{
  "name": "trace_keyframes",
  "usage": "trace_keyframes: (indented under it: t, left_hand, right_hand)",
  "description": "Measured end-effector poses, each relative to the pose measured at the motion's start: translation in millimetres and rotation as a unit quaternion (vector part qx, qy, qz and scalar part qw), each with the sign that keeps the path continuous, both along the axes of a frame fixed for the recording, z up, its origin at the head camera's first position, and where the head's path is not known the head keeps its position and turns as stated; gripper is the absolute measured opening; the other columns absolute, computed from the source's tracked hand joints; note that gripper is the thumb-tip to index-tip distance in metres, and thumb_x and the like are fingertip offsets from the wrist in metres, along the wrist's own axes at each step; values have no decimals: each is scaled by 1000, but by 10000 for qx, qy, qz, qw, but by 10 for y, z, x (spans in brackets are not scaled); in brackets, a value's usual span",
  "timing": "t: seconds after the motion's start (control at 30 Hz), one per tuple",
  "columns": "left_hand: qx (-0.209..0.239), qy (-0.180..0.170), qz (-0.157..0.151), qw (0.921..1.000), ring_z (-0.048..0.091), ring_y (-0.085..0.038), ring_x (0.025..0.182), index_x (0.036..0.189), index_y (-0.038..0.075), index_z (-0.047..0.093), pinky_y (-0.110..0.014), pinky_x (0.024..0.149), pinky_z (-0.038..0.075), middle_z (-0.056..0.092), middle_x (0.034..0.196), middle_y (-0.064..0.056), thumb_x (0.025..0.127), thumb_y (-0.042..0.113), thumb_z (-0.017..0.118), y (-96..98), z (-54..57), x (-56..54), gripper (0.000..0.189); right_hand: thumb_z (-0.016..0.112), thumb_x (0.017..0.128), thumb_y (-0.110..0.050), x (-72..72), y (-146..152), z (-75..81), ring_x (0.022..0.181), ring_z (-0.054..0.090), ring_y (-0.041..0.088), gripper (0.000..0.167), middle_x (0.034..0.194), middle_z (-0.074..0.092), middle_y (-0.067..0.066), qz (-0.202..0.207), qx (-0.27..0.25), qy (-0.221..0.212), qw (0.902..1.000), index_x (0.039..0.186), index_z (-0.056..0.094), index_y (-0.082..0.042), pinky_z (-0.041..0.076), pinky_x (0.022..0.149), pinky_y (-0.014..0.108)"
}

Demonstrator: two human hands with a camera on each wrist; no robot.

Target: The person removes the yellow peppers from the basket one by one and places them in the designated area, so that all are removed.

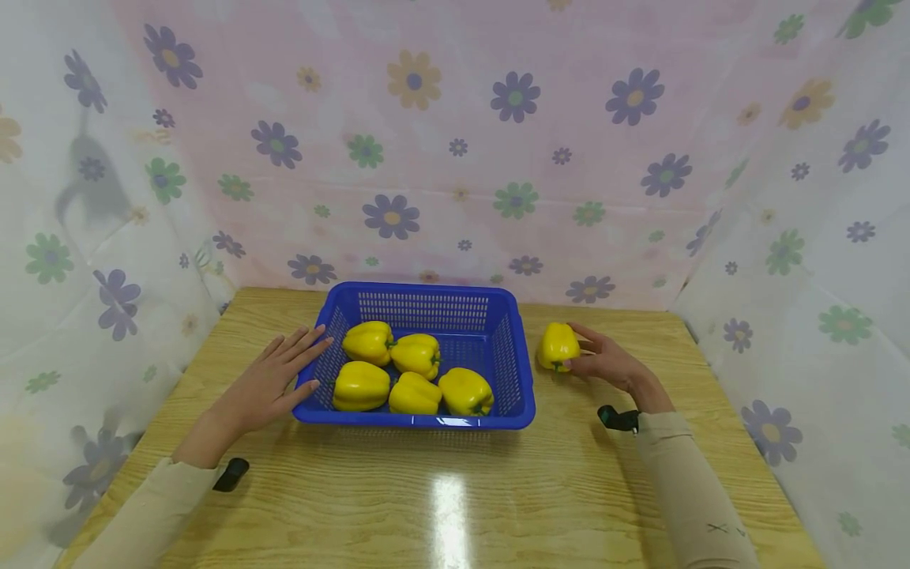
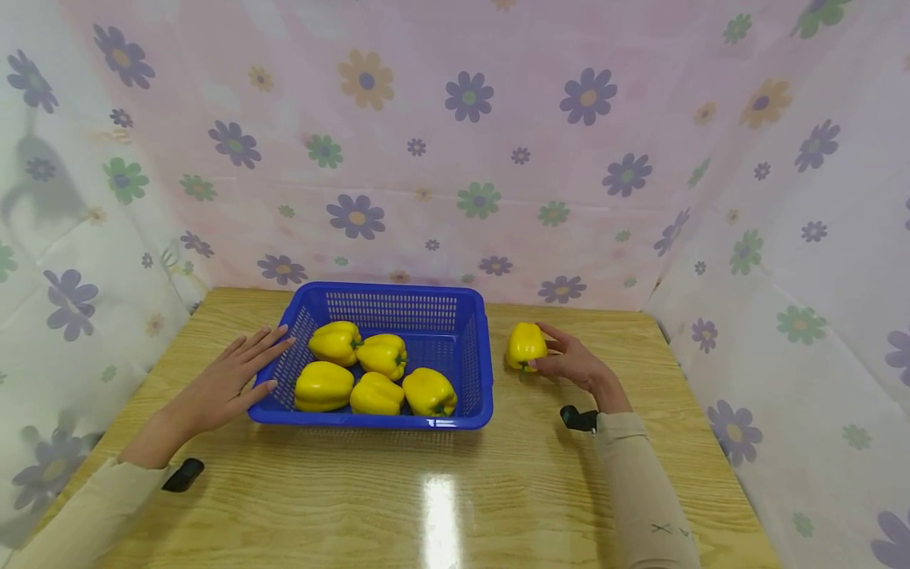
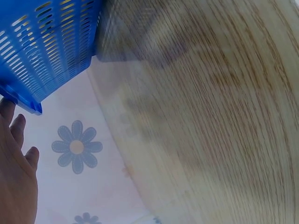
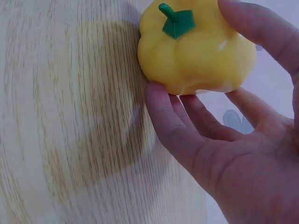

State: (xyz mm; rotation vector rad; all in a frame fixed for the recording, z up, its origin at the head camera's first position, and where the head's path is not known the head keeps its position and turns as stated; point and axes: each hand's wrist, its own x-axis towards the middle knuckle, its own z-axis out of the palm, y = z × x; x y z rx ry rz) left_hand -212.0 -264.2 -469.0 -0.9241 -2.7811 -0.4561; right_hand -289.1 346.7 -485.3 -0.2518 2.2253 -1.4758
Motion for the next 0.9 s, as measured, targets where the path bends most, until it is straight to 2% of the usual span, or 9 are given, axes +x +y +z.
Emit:
trace_keyframes:
  t: [0.33, 0.6, 0.9]
  left_hand:
    - [72, 31, -18, 10000, 22, -43, 153, 162, 18, 30, -63, 123, 15, 22, 169, -11, 105, 32, 55, -7, -21, -20, 64]
    - [89, 24, -5, 10000, 24, -45, 152, 162, 18, 30, -63, 123, 15, 23, 169, -11, 105, 32, 55, 0, -15, -20, 64]
    - [79, 9, 24, 10000, 23, -43, 153, 161, 16, 32, -63, 122, 16, 23, 169, -11, 104, 32, 56, -3, -27, 2, 64]
  right_hand:
    - [70, 94, -11, 17, -25, 32, 146, 32, 52, 97, 165, 11, 33, -69, -124, -101, 9998, 166, 5, -18, 49, 107, 53]
    - [68, 96, -11, 22, -37, 14, 142, 38, 51, 96, 164, 12, 35, -57, -195, -92, 9998, 166, 2, -17, 52, 103, 48]
    - [67, 98, -11, 10, -64, -28, 126, 56, 33, 95, 163, 13, 36, -45, -273, -168, 9995, 166, 1, -16, 56, 95, 39]
